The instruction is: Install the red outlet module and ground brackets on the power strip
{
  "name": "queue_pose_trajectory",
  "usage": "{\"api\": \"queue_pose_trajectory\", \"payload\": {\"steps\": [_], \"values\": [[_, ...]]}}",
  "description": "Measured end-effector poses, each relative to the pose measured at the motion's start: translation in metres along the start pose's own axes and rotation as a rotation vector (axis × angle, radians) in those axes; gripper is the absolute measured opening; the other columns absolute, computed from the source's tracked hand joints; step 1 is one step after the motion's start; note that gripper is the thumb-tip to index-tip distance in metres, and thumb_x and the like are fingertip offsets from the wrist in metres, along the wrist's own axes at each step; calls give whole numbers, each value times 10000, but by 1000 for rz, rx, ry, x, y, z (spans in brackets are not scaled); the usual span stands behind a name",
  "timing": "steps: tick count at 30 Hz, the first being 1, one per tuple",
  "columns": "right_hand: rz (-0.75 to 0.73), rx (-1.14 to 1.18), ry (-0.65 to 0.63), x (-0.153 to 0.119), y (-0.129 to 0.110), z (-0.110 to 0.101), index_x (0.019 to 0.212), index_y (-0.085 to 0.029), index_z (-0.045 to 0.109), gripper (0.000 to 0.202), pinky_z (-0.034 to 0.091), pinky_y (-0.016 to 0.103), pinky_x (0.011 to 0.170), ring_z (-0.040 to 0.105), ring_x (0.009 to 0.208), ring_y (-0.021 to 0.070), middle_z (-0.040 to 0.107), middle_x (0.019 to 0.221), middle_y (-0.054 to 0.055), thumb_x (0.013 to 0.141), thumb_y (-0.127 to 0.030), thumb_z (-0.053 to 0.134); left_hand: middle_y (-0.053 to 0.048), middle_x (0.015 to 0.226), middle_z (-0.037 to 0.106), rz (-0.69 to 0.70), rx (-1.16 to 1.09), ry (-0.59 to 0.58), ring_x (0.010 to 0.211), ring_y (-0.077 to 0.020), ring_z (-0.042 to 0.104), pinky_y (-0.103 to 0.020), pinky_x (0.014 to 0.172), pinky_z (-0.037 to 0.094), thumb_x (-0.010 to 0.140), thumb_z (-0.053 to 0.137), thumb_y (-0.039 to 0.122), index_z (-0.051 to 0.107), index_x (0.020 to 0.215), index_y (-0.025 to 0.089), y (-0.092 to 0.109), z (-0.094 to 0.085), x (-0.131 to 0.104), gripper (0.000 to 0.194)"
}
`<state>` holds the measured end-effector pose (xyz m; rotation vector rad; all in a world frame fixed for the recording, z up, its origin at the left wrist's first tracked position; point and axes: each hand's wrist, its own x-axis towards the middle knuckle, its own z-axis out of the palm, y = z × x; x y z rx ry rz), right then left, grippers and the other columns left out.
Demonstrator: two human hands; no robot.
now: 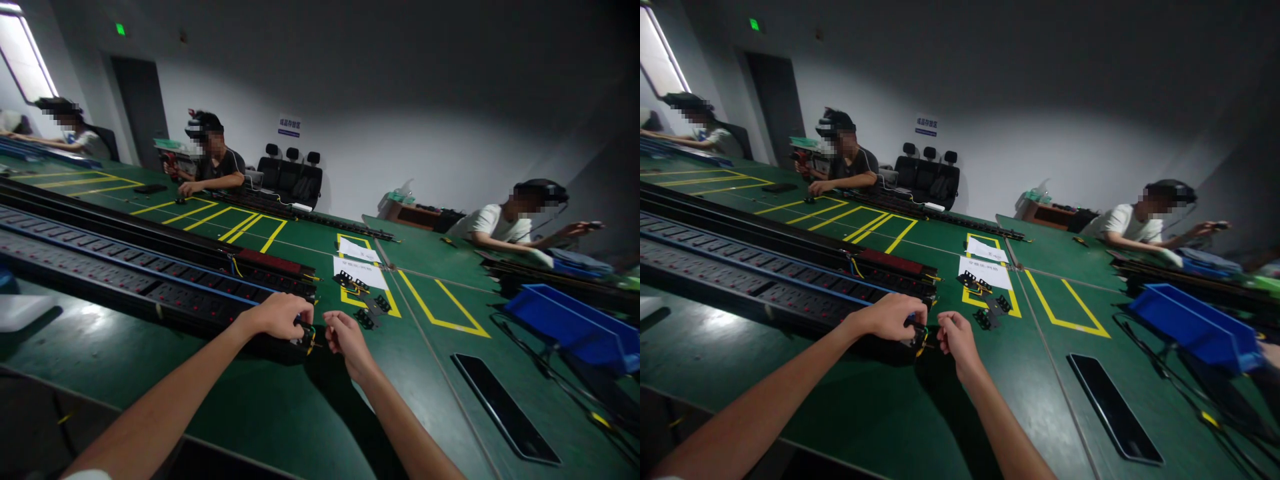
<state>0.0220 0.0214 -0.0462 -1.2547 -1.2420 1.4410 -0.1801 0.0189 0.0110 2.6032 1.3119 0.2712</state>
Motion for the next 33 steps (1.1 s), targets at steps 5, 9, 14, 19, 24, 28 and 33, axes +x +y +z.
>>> {"api": "queue_pose_trajectory", "payload": {"steps": [5,9,14,19,24,28,33], "values": [[7,17,0,0,0,0,887,-194,611,335,267,197,383,424,390,82,510,529,-79,656,-435,641,7,1012,747,2,5,-4,910,-223,689,-282,723,463,724,661,238,701,962,269,-1,0,0,243],[10,23,3,0,0,-1,891,-192,611,335,270,198,387,428,395,85,512,529,-78,651,-424,640,5,1011,747,24,-15,-7,916,-220,687,-283,748,461,735,651,234,705,965,263,-4,0,0,237],[9,23,-3,-1,-1,0,888,-188,611,332,270,198,390,419,391,82,508,520,-81,646,-415,633,7,1007,741,24,-21,-2,916,-217,678,-279,738,452,735,647,236,699,957,261,-5,1,1,229],[8,23,-3,-2,-2,1,886,-187,613,334,256,199,389,410,385,79,506,514,-82,642,-414,625,10,1008,736,24,0,7,912,-216,676,-278,721,445,725,653,238,687,949,262,-3,1,0,228],[8,21,-4,-1,-2,1,889,-183,607,345,265,196,386,410,383,75,507,509,-85,632,-413,612,17,1005,735,17,3,5,900,-214,674,-276,701,438,722,648,236,682,948,264,-1,0,0,230],[5,18,-7,-1,-2,1,888,-179,605,352,265,192,383,416,387,75,509,507,-86,628,-416,615,22,986,734,23,-2,13,899,-209,674,-277,704,437,724,639,235,684,937,257,-1,0,0,219],[2,15,-13,-2,-3,1,881,-181,604,348,275,193,384,427,394,78,513,511,-85,627,-417,618,22,976,735,14,-4,7,890,-208,674,-276,699,431,724,631,237,684,936,259,0,0,0,220]]}}
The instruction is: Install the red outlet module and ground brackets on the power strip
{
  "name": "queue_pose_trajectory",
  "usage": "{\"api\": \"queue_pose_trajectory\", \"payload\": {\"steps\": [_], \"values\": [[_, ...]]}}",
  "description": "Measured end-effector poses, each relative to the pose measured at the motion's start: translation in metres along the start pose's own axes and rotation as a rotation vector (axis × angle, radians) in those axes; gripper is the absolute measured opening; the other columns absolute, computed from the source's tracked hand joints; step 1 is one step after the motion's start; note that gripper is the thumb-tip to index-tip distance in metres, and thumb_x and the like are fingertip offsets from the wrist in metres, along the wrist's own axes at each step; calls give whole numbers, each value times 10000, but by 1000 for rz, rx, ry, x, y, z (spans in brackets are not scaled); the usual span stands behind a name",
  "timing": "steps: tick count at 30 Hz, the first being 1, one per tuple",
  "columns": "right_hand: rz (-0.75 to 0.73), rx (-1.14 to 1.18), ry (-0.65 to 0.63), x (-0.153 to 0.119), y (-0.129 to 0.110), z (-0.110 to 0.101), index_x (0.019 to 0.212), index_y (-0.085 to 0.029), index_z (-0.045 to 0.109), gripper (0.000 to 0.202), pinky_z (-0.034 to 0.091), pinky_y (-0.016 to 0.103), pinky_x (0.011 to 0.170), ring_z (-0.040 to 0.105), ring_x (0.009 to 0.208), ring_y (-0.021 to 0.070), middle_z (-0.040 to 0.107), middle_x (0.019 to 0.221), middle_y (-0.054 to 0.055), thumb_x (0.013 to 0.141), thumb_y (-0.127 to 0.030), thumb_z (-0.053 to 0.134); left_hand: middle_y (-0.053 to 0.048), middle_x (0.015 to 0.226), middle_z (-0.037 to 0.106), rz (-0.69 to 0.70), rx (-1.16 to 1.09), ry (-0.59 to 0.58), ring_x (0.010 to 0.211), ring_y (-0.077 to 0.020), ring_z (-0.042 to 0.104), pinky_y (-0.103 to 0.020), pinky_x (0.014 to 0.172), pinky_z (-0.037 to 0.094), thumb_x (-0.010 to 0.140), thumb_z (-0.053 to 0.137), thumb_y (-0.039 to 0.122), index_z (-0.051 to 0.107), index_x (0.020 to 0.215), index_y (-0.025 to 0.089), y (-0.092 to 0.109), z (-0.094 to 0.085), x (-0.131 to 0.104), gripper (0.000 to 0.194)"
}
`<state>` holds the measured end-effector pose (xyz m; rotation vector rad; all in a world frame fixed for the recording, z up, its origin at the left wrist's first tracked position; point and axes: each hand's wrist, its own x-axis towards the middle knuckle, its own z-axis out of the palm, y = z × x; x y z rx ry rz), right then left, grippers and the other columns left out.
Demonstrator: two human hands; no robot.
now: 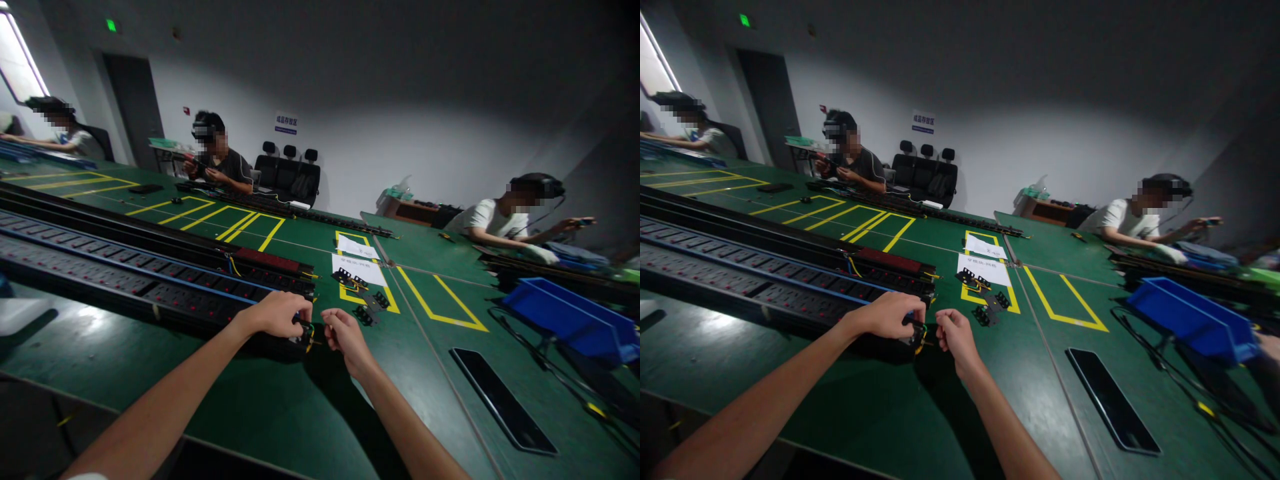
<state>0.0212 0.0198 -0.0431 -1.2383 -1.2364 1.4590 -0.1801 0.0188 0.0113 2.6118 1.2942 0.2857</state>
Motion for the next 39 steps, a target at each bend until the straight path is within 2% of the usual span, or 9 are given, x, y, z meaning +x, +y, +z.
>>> {"api": "queue_pose_trajectory", "payload": {"steps": [29,39], "values": [[6,10,-17,2,0,4,865,-188,587,312,224,197,383,389,367,69,500,493,-89,641,-405,602,24,967,732,-56,27,-11,897,-217,676,-288,700,424,727,623,244,677,909,265,4,-3,0,192],[-9,1,-25,3,1,3,852,-192,585,273,265,194,385,402,377,68,500,499,-96,649,-374,571,14,962,730,-45,31,-9,870,-209,665,-283,702,430,718,592,214,657,897,251,4,-4,1,194]]}}
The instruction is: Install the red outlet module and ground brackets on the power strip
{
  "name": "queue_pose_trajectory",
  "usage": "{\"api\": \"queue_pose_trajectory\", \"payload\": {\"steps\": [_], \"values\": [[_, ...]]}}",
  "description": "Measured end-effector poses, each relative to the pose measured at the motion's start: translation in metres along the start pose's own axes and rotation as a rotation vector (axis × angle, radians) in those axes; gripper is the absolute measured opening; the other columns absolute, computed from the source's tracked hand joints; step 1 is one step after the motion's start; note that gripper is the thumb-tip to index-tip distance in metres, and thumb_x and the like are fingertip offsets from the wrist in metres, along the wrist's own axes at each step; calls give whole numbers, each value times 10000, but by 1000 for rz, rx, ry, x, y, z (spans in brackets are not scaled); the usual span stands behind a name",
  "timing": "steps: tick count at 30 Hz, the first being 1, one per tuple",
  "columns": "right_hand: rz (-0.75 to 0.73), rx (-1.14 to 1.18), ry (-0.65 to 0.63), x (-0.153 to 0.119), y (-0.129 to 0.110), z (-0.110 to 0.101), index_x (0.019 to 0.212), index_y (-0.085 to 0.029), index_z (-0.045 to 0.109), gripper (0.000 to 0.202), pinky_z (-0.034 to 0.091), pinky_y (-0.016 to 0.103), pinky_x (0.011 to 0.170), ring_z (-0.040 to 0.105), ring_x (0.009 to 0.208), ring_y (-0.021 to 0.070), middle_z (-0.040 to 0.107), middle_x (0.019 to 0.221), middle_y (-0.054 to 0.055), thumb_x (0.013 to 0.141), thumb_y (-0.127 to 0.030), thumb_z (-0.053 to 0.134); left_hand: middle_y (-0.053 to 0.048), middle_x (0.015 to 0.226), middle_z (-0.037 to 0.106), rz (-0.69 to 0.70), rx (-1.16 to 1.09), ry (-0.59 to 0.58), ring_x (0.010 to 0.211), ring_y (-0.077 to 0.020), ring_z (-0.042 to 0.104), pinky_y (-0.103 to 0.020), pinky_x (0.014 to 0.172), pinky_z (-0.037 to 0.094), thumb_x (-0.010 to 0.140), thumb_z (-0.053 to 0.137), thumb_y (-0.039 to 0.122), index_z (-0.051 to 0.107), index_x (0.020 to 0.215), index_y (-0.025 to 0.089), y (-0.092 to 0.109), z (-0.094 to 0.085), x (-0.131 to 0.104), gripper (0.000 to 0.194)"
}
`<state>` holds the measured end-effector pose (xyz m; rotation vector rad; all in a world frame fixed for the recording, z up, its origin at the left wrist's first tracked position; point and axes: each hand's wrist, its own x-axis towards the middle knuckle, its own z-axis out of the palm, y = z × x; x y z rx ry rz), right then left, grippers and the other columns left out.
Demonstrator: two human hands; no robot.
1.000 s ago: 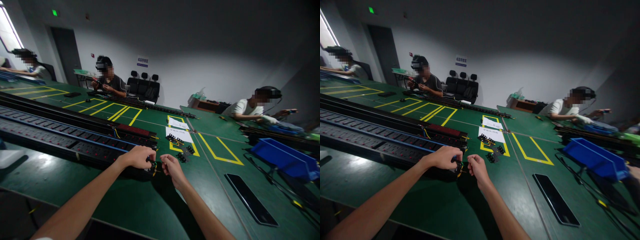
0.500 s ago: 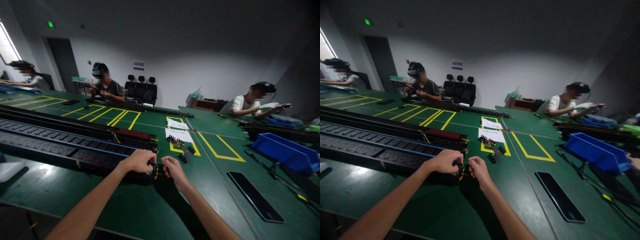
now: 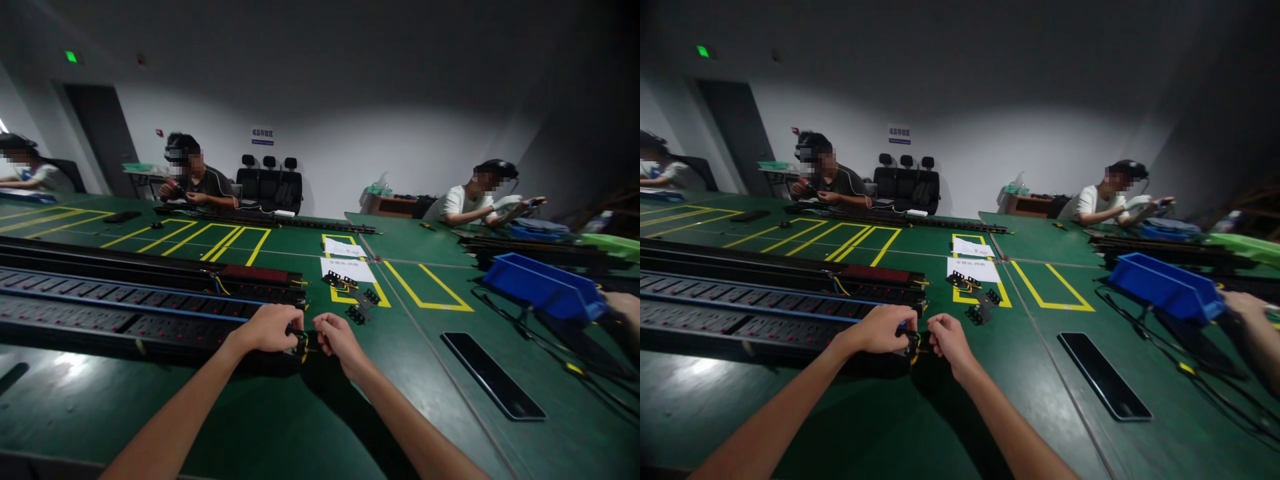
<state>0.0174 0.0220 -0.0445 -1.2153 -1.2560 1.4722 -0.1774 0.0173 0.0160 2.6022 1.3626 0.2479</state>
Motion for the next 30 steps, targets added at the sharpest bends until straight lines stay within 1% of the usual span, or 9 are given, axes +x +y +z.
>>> {"api": "queue_pose_trajectory", "payload": {"steps": [8,13,15,17,18,20,23,25,30], "values": [[-22,-29,-7,1,2,0,854,-198,574,242,270,194,393,398,386,69,507,518,-89,698,-384,572,8,965,728,-7,28,-20,869,-215,667,-294,717,440,740,574,221,646,904,244,1,-3,0,181],[-34,-142,15,4,3,0,893,-197,583,201,294,213,404,422,404,95,521,551,-68,766,-342,525,13,949,729,-6,19,-10,858,-210,665,-289,705,430,732,574,221,644,891,247,-1,-1,1,176],[-60,-226,74,6,2,-3,908,-194,597,181,351,231,445,496,474,120,573,633,-32,790,-304,514,13,946,729,-5,14,-8,857,-210,664,-287,704,428,735,574,225,645,888,246,-1,0,1,170],[-114,-304,171,8,-2,-11,945,-190,613,181,439,253,565,610,677,157,649,859,38,801,-257,526,12,955,728,-7,13,-7,865,-210,665,-286,708,431,738,580,229,644,887,245,-2,0,1,163],[-149,-353,232,8,-4,-15,988,-189,622,206,468,267,651,640,815,179,651,1017,72,808,-238,537,12,963,728,-8,13,-7,872,-210,667,-286,711,433,739,584,230,643,887,245,-1,0,1,160],[-211,-543,360,7,-10,-25,1133,-197,626,308,479,303,780,634,1015,226,574,1267,114,836,-233,555,12,979,728,-13,16,-9,887,-211,669,-285,719,439,737,592,227,642,887,244,-1,-1,2,159],[-224,-990,492,6,-16,-38,1326,-201,574,436,486,333,778,635,1098,276,521,1371,152,897,-275,538,10,993,731,-18,16,-17,900,-211,672,-284,727,444,733,599,217,644,891,243,1,-3,1,166],[-185,-1170,491,7,-17,-43,1385,-185,538,477,490,328,758,632,1139,288,540,1375,166,920,-290,519,8,1000,733,-22,16,-24,899,-212,673,-285,725,447,735,601,215,647,893,242,1,-4,1,167],[-157,-1323,391,9,-13,-45,1367,-154,544,448,478,330,771,645,1124,290,645,1273,160,942,-292,501,6,1008,733,-17,20,-22,920,-217,677,-294,751,463,741,608,216,651,906,242,0,-2,0,173]]}}
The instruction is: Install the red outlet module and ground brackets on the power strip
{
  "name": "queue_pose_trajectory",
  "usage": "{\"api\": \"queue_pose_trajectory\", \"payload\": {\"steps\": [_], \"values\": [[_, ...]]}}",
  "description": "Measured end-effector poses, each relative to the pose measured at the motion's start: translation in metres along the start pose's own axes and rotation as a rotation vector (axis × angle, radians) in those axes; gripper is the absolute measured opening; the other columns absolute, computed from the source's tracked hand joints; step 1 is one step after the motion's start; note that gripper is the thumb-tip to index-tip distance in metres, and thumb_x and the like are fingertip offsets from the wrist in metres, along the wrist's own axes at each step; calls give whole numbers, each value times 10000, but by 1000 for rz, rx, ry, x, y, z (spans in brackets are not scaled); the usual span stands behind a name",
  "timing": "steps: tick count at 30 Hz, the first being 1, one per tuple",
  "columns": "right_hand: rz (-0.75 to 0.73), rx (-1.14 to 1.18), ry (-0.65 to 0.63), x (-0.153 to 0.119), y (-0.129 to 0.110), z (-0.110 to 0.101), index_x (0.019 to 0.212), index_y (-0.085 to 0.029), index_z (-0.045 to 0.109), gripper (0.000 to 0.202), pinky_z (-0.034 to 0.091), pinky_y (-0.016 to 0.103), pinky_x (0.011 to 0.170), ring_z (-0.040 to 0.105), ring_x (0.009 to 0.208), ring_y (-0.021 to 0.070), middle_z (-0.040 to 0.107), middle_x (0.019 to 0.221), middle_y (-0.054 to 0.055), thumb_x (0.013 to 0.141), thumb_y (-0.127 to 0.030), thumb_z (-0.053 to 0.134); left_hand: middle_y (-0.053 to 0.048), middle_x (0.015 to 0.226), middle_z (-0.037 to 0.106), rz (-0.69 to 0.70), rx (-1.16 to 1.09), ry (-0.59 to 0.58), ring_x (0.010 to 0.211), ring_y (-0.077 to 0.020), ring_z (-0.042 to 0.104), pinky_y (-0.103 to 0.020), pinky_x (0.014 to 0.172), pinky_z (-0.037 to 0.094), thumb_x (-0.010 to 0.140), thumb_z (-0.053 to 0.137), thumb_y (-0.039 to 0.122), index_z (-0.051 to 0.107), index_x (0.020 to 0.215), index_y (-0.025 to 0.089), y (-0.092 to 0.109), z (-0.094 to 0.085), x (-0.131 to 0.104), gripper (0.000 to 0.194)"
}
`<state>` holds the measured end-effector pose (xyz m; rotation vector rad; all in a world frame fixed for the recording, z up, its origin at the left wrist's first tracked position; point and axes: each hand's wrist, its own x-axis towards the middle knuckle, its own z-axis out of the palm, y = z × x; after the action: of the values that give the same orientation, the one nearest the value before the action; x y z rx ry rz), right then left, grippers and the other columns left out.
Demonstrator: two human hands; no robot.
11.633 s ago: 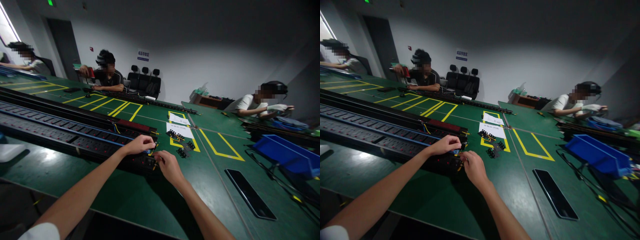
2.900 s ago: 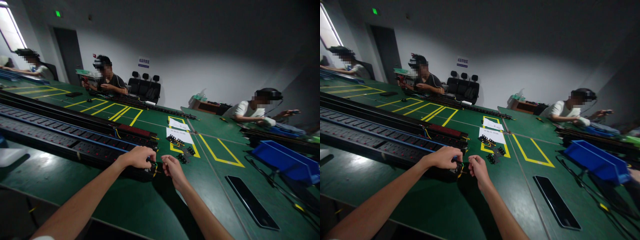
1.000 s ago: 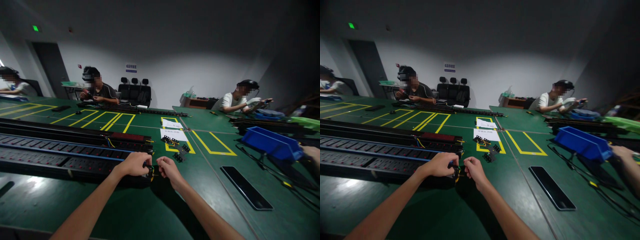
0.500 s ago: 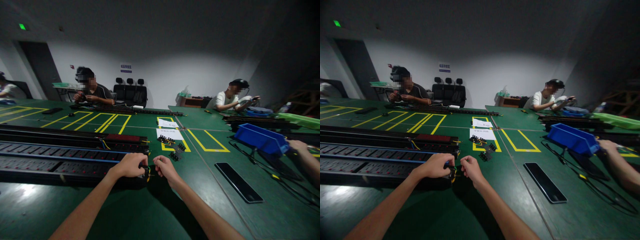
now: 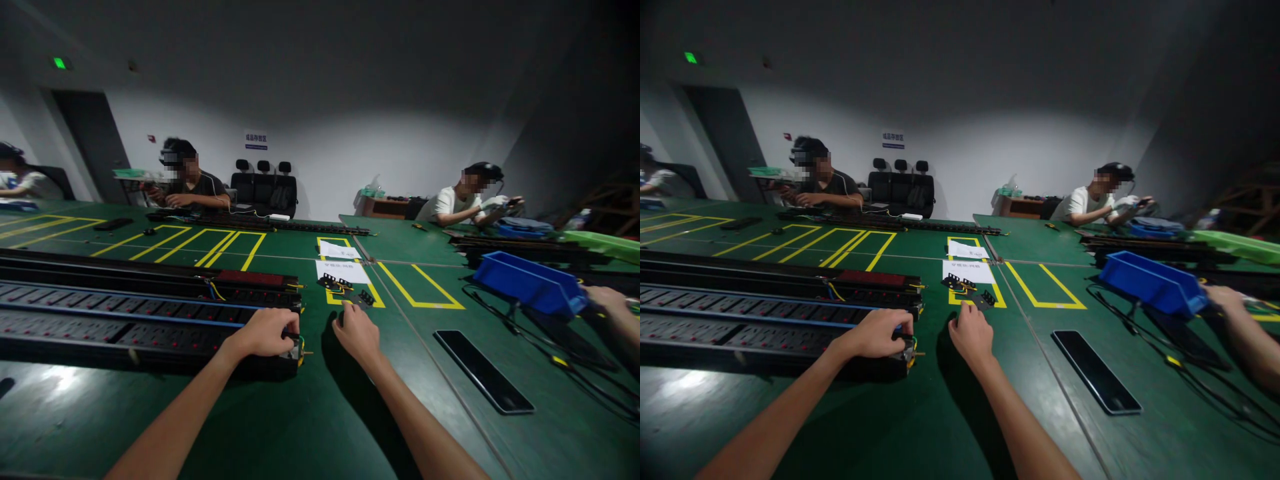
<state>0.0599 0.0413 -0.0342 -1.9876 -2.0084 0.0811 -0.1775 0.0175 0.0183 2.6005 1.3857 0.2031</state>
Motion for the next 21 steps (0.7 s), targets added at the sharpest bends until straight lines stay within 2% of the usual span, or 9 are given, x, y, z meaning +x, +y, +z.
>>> {"api": "queue_pose_trajectory", "payload": {"steps": [6,11,13,17,21], "values": [[-162,107,-10,-5,-6,1,1211,-199,628,274,424,281,758,664,1030,225,734,1099,87,961,-258,531,7,1007,736,-7,-7,-3,918,-214,681,-290,756,468,739,615,207,648,902,245,1,0,0,170],[-215,162,7,-8,-11,3,1160,-219,659,228,406,277,727,669,935,219,738,889,43,970,-263,541,10,992,732,8,-12,12,899,-213,678,-287,742,462,736,620,215,655,909,251,-1,2,0,180],[-216,180,37,-8,-11,4,1147,-221,665,223,418,275,747,671,939,213,738,932,46,964,-242,538,11,985,730,16,-17,21,893,-212,677,-286,733,459,733,627,225,657,907,251,-2,3,0,179],[-198,153,123,-8,-10,2,1153,-228,670,248,437,265,779,663,1039,210,706,1156,68,939,-199,547,13,982,735,0,-20,10,902,-216,680,-286,731,459,730,631,231,655,900,251,-1,4,0,172],[-160,57,46,-9,-9,-4,1099,-251,699,213,415,270,678,693,957,217,716,1125,61,943,-254,555,10,1005,735,-9,-7,-10,920,-218,683,-290,745,466,741,636,234,653,903,250,0,2,0,164]]}}
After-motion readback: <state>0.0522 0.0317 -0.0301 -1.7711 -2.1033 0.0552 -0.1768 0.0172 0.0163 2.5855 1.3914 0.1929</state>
